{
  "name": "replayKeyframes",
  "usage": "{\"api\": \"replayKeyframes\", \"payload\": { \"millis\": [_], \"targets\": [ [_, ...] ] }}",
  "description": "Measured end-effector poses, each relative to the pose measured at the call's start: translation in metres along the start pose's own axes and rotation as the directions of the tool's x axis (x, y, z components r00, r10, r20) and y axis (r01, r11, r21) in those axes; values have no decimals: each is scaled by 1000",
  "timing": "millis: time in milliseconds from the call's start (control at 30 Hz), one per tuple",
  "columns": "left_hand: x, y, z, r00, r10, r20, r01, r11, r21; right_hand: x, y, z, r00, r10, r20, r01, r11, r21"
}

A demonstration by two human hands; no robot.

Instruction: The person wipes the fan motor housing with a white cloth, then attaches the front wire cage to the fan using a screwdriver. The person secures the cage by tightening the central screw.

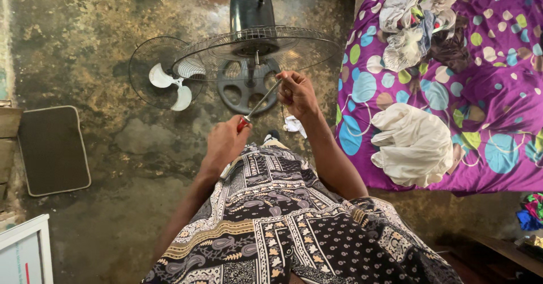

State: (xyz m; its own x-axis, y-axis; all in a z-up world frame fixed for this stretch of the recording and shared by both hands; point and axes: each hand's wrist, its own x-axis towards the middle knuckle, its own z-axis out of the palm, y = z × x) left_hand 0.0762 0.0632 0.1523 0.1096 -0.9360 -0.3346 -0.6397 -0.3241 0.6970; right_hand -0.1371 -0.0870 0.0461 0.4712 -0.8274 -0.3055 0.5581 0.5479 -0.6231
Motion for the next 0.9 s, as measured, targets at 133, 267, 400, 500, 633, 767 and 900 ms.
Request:
{"api": "replayKeyframes", "payload": {
  "millis": [133,267,400,500,633,767,900],
  "targets": [
    [0,-4,0,1000,2,8,-2,999,-44,4,3,-1,1000,1,-16,-1,1000,-9],
    [3,-10,-7,996,70,-58,-64,993,99,2,-9,-1,998,48,51,-42,992,-122],
    [5,-11,-7,998,44,-42,-37,989,143,2,-16,3,996,92,10,-89,978,-189],
    [3,-12,-4,995,79,-65,-67,983,173,3,-12,3,997,73,0,-71,975,-209],
    [3,-18,1,976,160,-148,-140,981,135,7,6,1,997,68,-39,-73,990,-119],
    [11,-31,20,998,41,-52,-42,999,-33,10,22,6,993,11,-117,-25,993,-113],
    [21,-49,35,1000,-23,-20,19,983,-182,11,30,14,995,17,-100,-26,996,-88]
  ]
}}
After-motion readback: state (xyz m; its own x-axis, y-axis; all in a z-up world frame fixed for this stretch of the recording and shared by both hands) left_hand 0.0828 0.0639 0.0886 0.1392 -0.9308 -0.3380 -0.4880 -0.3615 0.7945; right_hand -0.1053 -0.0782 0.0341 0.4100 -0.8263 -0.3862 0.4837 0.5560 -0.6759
